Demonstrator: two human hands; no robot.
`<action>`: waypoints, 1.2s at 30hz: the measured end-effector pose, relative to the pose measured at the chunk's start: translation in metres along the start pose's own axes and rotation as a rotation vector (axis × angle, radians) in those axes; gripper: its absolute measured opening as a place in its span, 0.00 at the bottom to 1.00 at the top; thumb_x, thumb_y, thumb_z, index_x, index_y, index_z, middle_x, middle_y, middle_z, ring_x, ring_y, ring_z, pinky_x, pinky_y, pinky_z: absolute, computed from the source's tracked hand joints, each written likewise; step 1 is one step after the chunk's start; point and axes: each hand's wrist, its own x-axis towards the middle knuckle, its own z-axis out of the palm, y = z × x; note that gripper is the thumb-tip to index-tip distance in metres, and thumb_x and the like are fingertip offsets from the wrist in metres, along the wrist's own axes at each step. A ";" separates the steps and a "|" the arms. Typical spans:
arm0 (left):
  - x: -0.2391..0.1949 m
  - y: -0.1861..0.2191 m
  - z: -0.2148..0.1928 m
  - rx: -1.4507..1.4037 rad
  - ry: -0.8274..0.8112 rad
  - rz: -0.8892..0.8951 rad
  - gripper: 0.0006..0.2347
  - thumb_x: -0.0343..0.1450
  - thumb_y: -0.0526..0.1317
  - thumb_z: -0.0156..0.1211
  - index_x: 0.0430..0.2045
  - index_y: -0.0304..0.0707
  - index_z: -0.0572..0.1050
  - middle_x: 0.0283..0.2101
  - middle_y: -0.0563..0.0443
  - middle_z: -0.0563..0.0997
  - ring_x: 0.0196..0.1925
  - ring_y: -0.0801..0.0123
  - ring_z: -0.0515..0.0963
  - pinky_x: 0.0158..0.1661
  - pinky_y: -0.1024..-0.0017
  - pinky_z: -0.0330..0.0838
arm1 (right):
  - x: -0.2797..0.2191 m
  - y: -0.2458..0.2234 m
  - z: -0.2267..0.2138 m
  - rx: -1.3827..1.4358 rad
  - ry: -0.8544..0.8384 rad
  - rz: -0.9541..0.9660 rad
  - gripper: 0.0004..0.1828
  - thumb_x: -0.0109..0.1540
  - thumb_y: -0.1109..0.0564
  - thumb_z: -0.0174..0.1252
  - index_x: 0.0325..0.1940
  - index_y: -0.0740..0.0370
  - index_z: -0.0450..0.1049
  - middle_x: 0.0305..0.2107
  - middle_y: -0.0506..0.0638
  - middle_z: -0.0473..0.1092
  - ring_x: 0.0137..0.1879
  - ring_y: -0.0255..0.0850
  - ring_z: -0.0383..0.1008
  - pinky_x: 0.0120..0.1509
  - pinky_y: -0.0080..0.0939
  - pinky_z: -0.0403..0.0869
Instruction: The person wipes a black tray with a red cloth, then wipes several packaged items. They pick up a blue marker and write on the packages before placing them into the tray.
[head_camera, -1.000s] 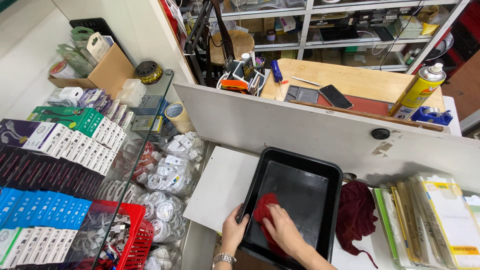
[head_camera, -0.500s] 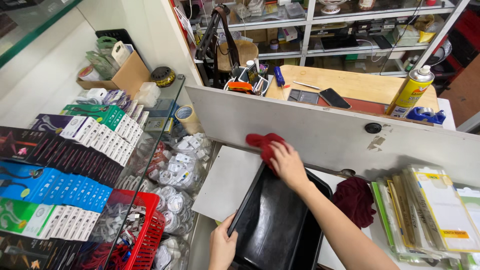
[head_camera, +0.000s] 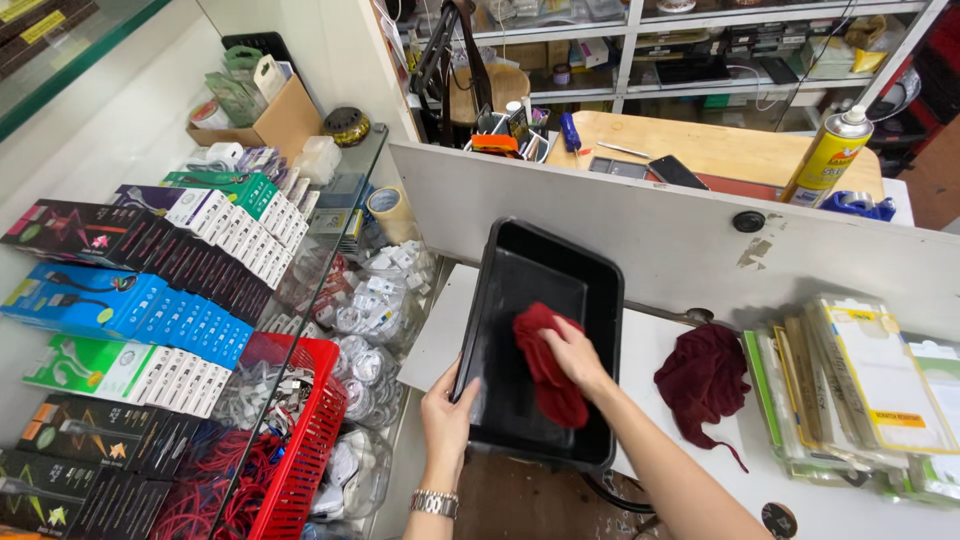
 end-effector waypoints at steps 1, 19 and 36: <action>0.002 0.001 0.007 -0.022 -0.008 0.006 0.20 0.67 0.29 0.65 0.55 0.25 0.75 0.55 0.45 0.83 0.54 0.73 0.81 0.55 0.76 0.71 | -0.002 -0.010 0.022 0.191 -0.076 0.013 0.35 0.64 0.41 0.52 0.72 0.60 0.62 0.69 0.58 0.62 0.76 0.49 0.61 0.77 0.45 0.58; 0.025 -0.026 -0.021 -0.046 0.079 -0.031 0.19 0.68 0.29 0.64 0.55 0.26 0.75 0.55 0.46 0.82 0.53 0.71 0.81 0.54 0.75 0.72 | -0.136 -0.072 -0.010 -0.390 -0.455 -0.283 0.24 0.67 0.42 0.43 0.56 0.60 0.72 0.46 0.62 0.74 0.56 0.57 0.73 0.62 0.54 0.68; 0.078 -0.139 -0.023 0.449 -0.168 -0.232 0.20 0.68 0.38 0.68 0.56 0.37 0.78 0.50 0.43 0.86 0.49 0.61 0.83 0.51 0.66 0.74 | -0.103 -0.015 -0.115 0.952 0.199 0.216 0.25 0.69 0.42 0.43 0.55 0.64 0.73 0.39 0.54 0.77 0.40 0.44 0.79 0.48 0.46 0.77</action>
